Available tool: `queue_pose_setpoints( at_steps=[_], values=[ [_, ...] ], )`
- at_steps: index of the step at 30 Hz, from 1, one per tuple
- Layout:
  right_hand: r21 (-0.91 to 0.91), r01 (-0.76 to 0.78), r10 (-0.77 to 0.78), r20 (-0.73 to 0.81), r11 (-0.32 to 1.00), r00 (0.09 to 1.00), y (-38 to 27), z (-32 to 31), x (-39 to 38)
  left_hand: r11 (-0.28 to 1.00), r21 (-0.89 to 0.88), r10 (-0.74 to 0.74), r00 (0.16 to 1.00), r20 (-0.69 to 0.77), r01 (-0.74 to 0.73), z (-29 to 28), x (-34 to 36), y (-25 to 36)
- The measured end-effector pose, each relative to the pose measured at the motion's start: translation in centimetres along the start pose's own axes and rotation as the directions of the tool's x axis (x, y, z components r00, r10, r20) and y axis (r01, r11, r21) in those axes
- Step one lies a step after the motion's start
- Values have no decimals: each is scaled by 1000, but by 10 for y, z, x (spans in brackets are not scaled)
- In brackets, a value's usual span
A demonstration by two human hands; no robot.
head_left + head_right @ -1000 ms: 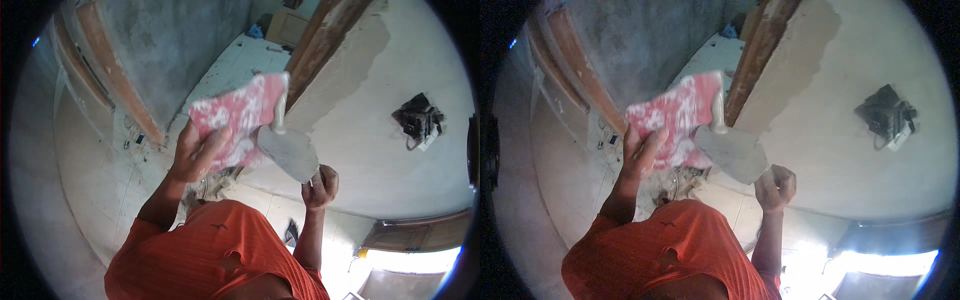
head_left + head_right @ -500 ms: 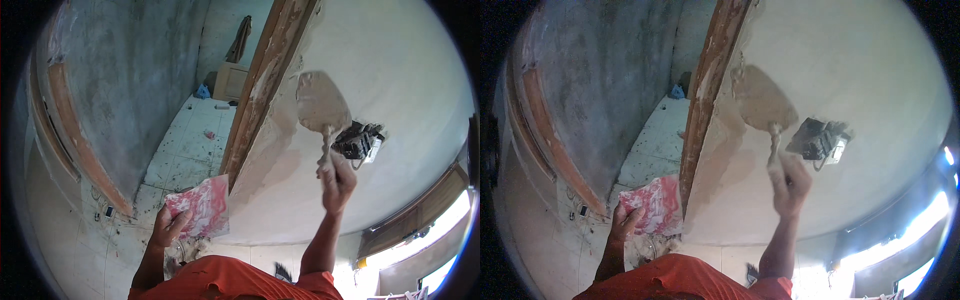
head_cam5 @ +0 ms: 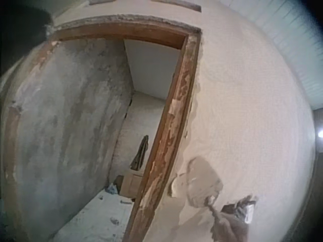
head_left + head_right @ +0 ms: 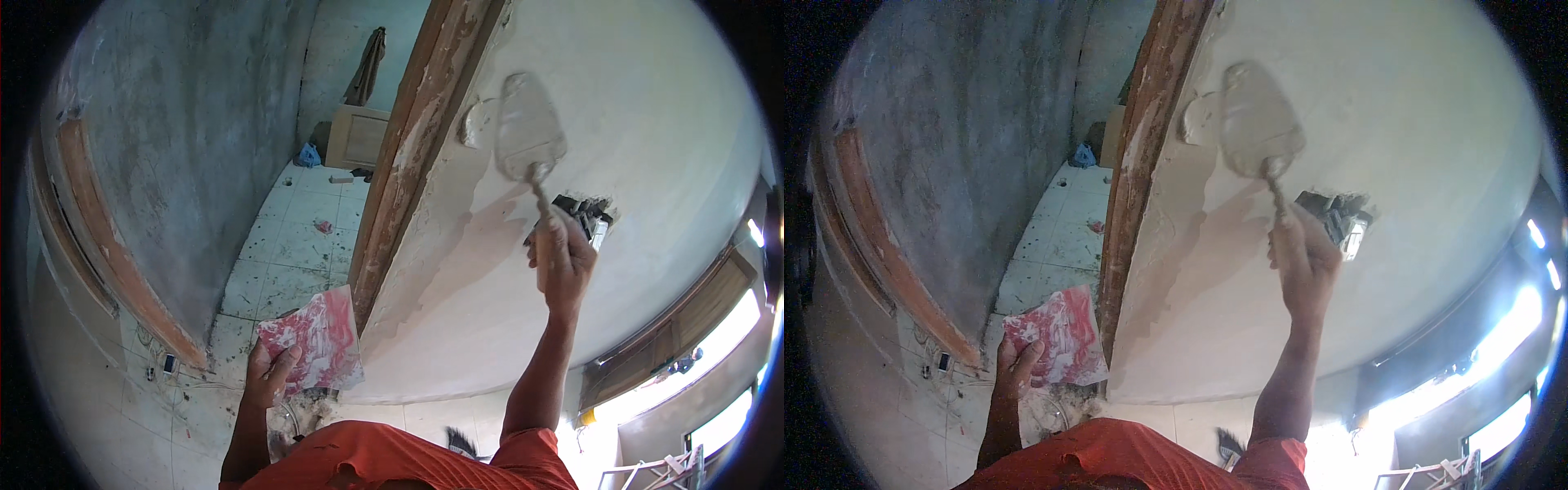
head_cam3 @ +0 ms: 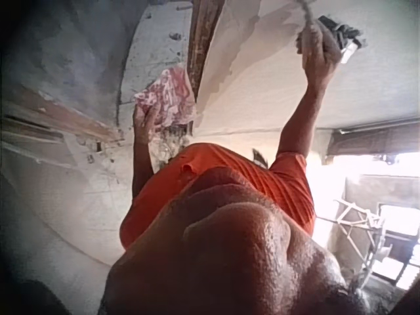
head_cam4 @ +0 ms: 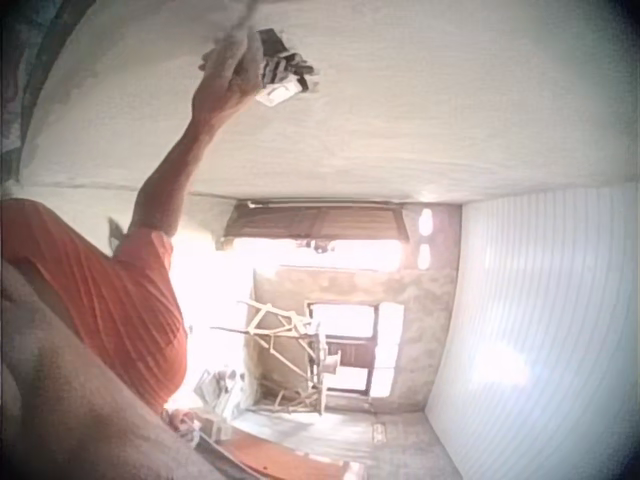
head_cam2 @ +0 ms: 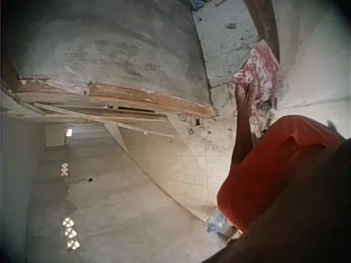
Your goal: The person applies plaster to a wall and a door frame using a trowel and a small board. The person scoops plaster from the board onto the trowel and smooths it onto the surface.
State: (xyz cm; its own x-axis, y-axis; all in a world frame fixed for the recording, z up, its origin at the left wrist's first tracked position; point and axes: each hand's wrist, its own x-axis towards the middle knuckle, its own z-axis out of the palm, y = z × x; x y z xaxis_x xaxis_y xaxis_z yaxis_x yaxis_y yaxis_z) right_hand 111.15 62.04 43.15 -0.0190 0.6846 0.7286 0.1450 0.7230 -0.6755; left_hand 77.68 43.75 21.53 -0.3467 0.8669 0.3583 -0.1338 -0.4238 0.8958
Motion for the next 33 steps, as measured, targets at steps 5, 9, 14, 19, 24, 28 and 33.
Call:
queue_pose_setpoints(
  at_steps=[5,9,14,19,24,28,33],
  values=[
    [35,82,-82,12,996,997,-25,-8,5,1000,3,-4,1000,-5,4,-2,0,4],
    [-51,-82,91,225,995,970,-27,-7,8,999,-36,-17,1000,10,17,1,1,9],
    [-118,-115,146,296,986,944,-1,-10,-5,996,-91,-6,1000,-4,5,-4,0,-4],
    [-303,104,66,501,947,863,41,-9,-45,999,-32,-16,1000,-5,16,-10,-3,-14],
    [-301,-139,313,673,944,671,73,-28,-90,989,-119,-105,989,-103,92,-4,-1,-15],
    [65,-565,300,794,822,528,90,-24,-119,930,-246,-287,958,-20,274,1,12,-4],
    [91,-684,214,913,724,348,97,12,-145,814,-222,-542,839,44,537,6,24,-10]
  ],
)
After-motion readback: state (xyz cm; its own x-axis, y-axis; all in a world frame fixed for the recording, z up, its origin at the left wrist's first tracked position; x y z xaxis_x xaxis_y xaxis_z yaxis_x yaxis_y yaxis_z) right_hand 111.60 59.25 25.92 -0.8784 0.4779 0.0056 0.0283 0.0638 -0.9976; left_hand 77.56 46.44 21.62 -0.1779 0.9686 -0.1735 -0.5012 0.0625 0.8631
